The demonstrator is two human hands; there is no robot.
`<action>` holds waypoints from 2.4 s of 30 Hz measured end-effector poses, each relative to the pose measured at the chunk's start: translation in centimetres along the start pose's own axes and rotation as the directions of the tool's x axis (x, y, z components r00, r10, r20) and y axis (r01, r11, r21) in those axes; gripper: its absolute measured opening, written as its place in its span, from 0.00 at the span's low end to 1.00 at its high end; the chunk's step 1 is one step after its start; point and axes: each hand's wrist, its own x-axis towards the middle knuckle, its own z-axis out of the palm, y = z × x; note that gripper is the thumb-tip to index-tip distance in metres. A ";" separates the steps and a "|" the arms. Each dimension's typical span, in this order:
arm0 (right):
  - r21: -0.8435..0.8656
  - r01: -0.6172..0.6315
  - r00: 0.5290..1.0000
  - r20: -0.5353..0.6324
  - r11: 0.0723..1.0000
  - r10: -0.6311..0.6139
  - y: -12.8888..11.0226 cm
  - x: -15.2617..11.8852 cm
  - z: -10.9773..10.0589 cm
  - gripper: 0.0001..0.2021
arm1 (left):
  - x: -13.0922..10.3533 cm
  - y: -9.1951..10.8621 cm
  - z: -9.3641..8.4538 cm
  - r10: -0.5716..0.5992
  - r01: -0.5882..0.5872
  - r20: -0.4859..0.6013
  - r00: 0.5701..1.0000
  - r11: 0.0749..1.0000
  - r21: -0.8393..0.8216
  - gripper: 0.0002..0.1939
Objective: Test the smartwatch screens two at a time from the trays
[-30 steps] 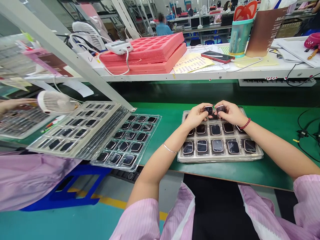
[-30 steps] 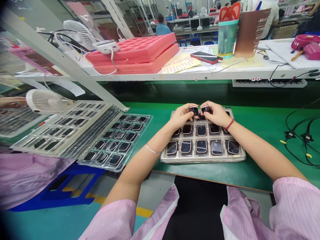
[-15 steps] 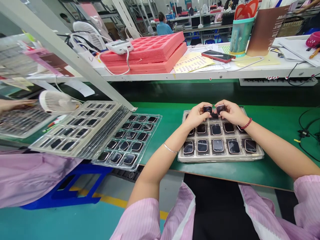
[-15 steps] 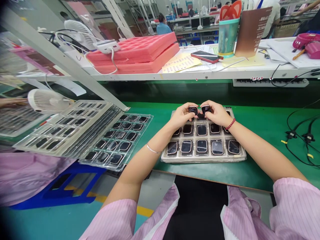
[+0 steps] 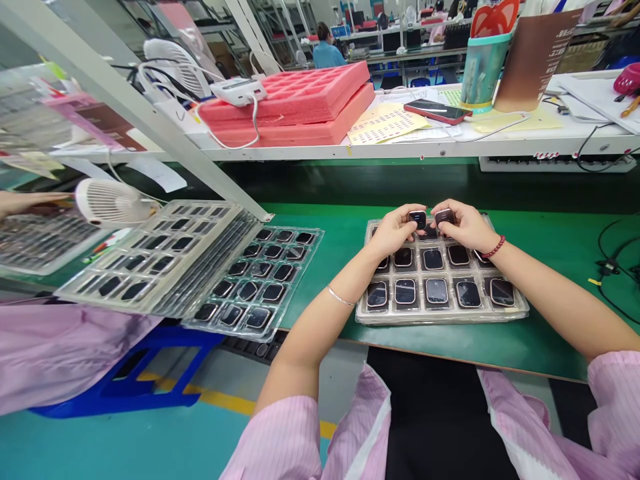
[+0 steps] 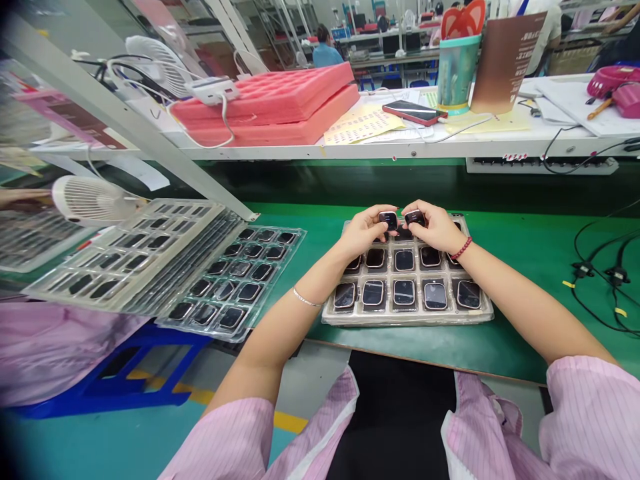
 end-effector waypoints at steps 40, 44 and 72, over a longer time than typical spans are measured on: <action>0.542 -0.662 0.700 0.694 0.518 0.168 -17.3 -9.4 1.4 0.21 | -10.9 17.5 -0.1 0.016 0.066 0.290 0.957 0.960 -0.271 0.18; 0.554 -0.767 0.631 0.745 0.324 0.219 -18.8 -12.1 2.9 0.23 | -4.2 11.9 -0.7 -0.020 0.024 0.029 0.999 0.987 -0.159 0.25; 0.316 -0.364 0.928 0.206 0.876 0.311 -6.8 -4.2 0.2 0.15 | -5.2 5.6 1.2 -0.119 0.119 0.003 0.993 0.990 -0.072 0.18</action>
